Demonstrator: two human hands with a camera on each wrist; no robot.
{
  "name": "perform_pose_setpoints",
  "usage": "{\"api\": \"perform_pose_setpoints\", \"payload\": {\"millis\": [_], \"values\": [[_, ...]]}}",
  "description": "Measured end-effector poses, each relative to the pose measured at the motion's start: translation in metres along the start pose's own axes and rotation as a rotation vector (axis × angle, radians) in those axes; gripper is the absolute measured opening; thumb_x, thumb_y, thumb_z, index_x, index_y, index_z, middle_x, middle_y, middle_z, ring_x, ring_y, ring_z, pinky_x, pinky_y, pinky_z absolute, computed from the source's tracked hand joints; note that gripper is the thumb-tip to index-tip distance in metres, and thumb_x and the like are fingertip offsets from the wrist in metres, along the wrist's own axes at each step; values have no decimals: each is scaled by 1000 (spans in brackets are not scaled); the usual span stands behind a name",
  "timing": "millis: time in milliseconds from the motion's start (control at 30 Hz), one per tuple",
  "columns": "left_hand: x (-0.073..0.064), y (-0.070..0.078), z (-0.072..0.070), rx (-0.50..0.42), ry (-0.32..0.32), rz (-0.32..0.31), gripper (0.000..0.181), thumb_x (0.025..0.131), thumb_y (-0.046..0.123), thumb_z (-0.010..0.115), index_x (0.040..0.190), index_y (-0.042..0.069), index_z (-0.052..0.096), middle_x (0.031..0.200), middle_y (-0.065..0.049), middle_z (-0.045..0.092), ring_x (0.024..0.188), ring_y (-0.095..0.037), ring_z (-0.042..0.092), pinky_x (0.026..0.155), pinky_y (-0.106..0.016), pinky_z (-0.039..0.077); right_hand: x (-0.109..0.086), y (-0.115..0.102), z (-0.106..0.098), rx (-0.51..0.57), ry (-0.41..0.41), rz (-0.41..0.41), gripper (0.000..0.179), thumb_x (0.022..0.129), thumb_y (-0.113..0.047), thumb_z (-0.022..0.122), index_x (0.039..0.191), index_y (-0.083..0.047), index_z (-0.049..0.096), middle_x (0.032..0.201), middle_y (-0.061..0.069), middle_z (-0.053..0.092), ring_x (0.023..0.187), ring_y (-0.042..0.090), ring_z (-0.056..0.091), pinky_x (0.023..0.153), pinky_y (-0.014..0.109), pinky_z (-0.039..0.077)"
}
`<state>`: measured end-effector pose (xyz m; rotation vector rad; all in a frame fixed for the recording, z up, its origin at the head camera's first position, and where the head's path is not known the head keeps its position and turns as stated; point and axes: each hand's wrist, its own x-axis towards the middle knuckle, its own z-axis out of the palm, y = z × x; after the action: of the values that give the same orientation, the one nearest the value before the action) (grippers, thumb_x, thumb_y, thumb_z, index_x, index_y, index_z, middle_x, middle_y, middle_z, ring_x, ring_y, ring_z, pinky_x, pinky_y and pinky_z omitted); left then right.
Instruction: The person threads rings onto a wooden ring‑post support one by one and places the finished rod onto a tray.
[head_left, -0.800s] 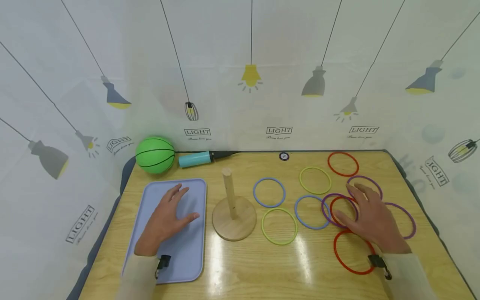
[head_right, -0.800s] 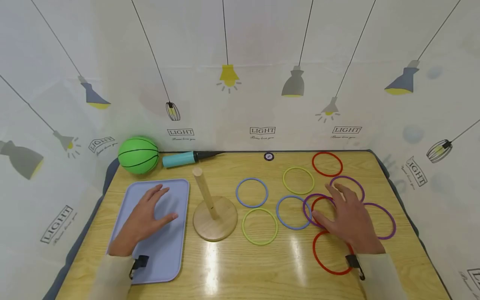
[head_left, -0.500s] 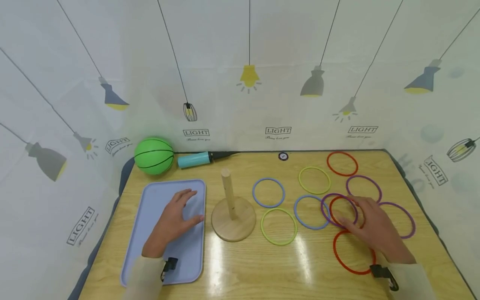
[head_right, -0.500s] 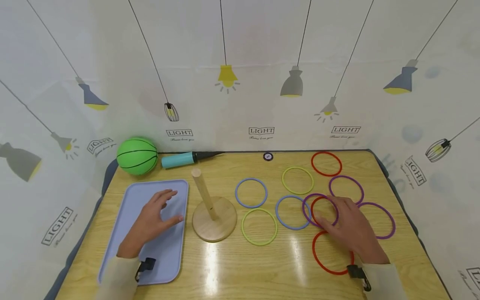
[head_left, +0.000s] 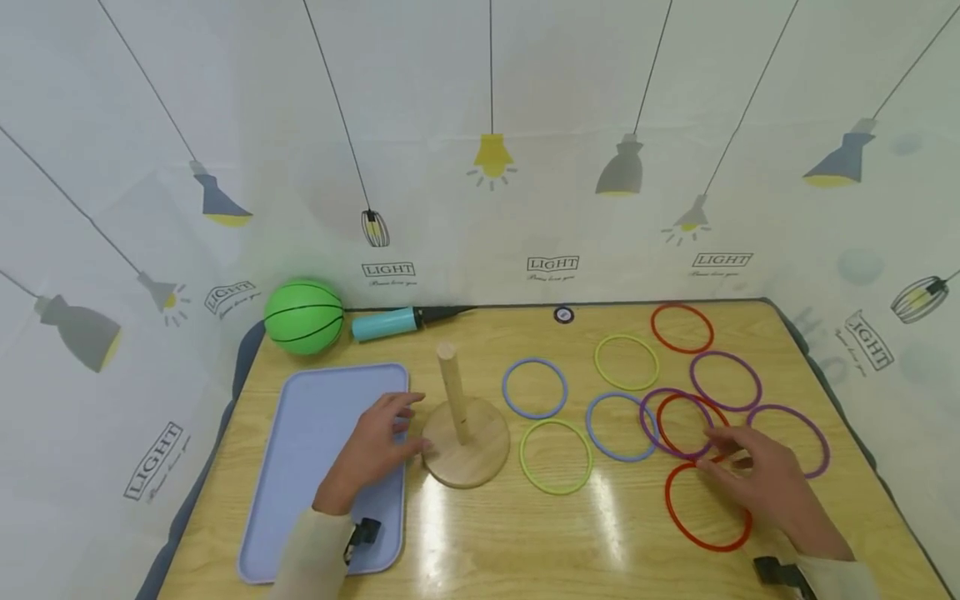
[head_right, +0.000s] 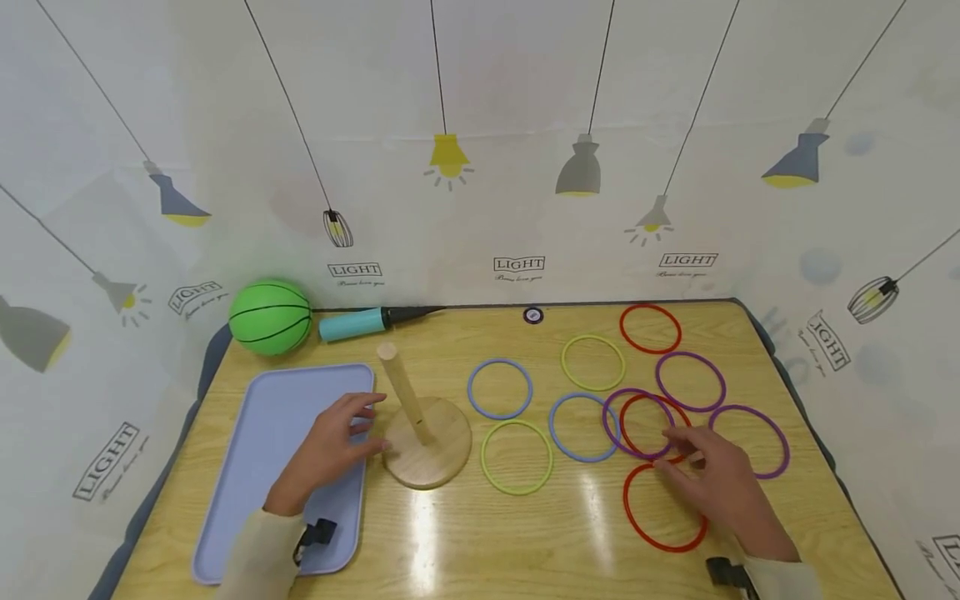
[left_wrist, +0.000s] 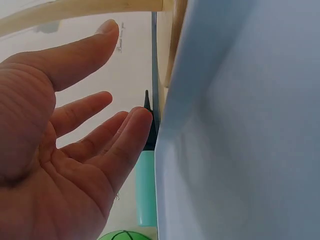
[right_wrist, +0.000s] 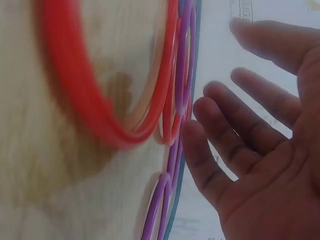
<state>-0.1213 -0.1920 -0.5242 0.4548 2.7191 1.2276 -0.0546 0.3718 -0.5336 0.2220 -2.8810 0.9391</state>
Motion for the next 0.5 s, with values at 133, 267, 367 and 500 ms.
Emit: {"api": "perform_pose_setpoints", "payload": {"millis": [133, 267, 367, 500], "values": [[2, 0, 4, 2, -5, 20, 70, 87, 21, 89, 149, 7, 58, 143, -16, 61, 118, -33, 68, 97, -48, 57, -5, 4, -1, 11, -38, 30, 42, 88, -25, 89, 123, -6, 74, 108, 7, 77, 87, 1, 65, 70, 24, 57], [5, 0, 7, 2, -17, 9, 70, 86, 18, 90, 148, 7, 59, 141, -17, 62, 118, -33, 68, 96, -49, 57, -6, 10, 2, -14, -60, 22, 38, 88, -24, 88, 120, -8, 75, 103, 3, 77, 84, -3, 63, 69, 24, 57], [8, 2, 9, -12, -35, -17, 70, 85, 15, 90, 148, 8, 59, 141, -17, 62, 121, -34, 67, 100, -50, 56, -6, 13, 5, -26, -63, 23, 34, 87, -21, 89, 117, -10, 76, 99, 0, 76, 83, -6, 62, 68, 24, 57], [13, 5, 13, -18, -66, -28, 72, 83, 13, 91, 148, 6, 60, 140, -16, 63, 125, -35, 66, 104, -50, 55, -5, 14, 7, -22, -63, 12, 32, 84, -15, 91, 112, -11, 77, 96, -2, 75, 80, -7, 61, 68, 23, 56]]}}
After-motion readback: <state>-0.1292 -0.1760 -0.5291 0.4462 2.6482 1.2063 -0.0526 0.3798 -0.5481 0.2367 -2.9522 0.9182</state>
